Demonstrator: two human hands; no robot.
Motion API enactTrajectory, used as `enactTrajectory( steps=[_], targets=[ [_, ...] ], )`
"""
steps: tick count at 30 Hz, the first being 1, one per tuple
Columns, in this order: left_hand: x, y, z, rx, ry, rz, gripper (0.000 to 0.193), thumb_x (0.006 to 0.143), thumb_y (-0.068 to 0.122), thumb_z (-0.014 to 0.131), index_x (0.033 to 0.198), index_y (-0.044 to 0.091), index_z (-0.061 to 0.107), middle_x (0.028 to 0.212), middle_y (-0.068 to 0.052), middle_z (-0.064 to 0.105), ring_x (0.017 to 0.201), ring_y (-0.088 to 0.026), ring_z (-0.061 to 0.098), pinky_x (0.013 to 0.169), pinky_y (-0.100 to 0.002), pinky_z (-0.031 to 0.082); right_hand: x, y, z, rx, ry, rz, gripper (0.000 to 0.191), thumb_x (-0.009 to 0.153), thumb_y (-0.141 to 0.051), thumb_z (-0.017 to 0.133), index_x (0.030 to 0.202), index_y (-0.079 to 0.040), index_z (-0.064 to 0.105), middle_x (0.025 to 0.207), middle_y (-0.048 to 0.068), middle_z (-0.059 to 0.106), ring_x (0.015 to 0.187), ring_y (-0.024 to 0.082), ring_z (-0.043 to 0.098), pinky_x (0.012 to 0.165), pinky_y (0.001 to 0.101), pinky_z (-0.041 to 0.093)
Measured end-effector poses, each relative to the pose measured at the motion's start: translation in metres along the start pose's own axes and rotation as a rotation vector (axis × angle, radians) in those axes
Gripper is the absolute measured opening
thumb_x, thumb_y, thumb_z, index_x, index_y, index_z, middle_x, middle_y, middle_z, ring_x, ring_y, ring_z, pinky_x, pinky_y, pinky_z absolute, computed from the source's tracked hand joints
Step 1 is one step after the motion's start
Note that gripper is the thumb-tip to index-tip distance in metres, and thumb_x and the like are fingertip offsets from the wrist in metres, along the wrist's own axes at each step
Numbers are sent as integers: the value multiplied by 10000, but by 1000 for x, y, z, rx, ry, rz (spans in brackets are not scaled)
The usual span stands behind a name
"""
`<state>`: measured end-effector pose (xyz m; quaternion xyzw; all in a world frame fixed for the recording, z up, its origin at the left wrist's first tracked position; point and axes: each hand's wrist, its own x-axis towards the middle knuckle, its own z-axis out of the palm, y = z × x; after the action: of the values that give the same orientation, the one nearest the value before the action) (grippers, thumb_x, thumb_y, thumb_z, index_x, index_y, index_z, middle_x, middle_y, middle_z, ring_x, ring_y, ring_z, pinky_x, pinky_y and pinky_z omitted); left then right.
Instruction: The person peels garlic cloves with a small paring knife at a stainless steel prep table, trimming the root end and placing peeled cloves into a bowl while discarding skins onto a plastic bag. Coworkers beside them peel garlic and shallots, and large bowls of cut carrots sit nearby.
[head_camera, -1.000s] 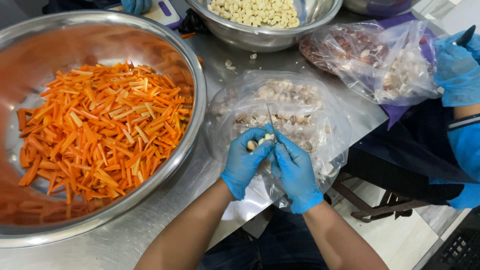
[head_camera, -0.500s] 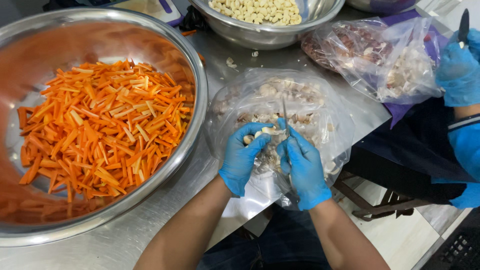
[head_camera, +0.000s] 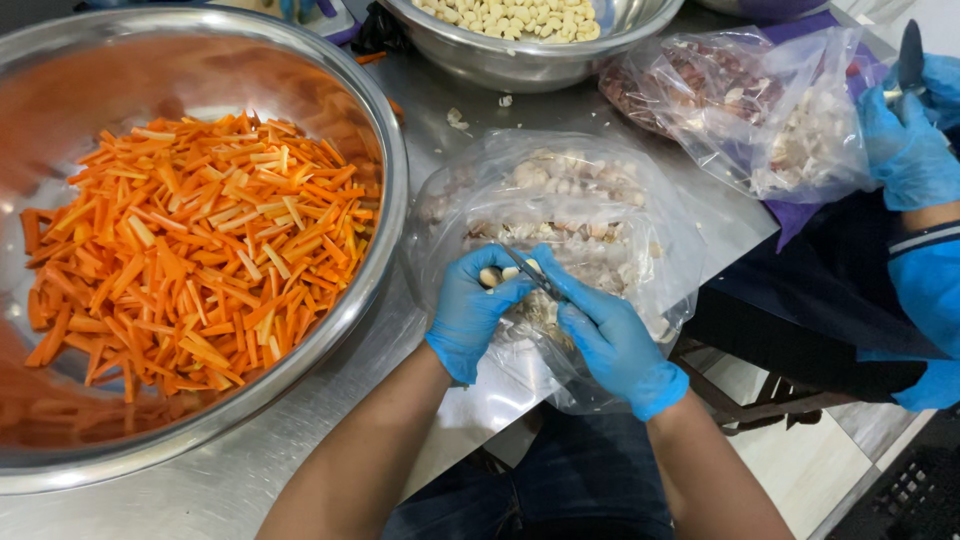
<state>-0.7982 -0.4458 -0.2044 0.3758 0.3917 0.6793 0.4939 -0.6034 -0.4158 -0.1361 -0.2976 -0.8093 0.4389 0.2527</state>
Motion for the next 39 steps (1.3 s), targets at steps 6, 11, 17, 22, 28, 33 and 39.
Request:
enactTrajectory(
  steps=[6,11,17,22,28,33,39],
  targets=[
    [-6,13,11,45,50,-62,92,879,14,763,940,65,716,905,-7,706,805,-77,654,725,-245,572,-4,2,19,173,126,44,563,1027,-83,488,1585,-156,462,782,-6,481,659,66,402,628,219,415],
    [-7,22,17,12,50,-26,108,869,40,777,957,68,721,936,-7,726,843,-81,681,758,-250,592,-1,2,15,642,38,175,539,1047,-141,425,1585,-114,393,774,-36,471,633,64,384,537,199,338],
    [-4,21,8,66,9,-34,144,847,12,809,945,53,713,893,-12,705,796,-83,670,691,-240,577,-3,-2,-1,437,-128,81,603,1048,-121,465,1640,-130,346,755,-35,395,668,71,348,597,208,356],
    [-3,13,0,85,-33,7,142,850,-1,788,938,61,695,889,0,700,789,-72,670,695,-235,589,-3,-7,-3,197,-117,67,634,1017,-106,467,1629,-191,327,775,-39,437,694,65,401,660,217,422],
    [-1,9,-1,96,-51,19,139,860,-5,794,947,46,700,883,-8,699,791,-73,662,704,-238,578,-9,-7,16,107,47,59,602,1007,-98,480,1598,-186,409,730,-40,452,646,70,396,626,226,418],
    [-5,15,6,80,-51,19,149,851,23,794,975,50,716,917,-4,719,832,-71,677,755,-235,598,-13,4,20,268,85,75,546,1040,-113,485,1584,-147,447,732,-38,431,643,59,372,592,217,377],
    [-9,22,15,30,-17,-55,184,906,44,729,1088,52,756,1023,-6,744,872,-75,670,771,-231,562,-11,21,22,837,168,320,508,1044,-140,455,1547,-73,454,828,11,514,620,78,417,504,232,357]
  ],
)
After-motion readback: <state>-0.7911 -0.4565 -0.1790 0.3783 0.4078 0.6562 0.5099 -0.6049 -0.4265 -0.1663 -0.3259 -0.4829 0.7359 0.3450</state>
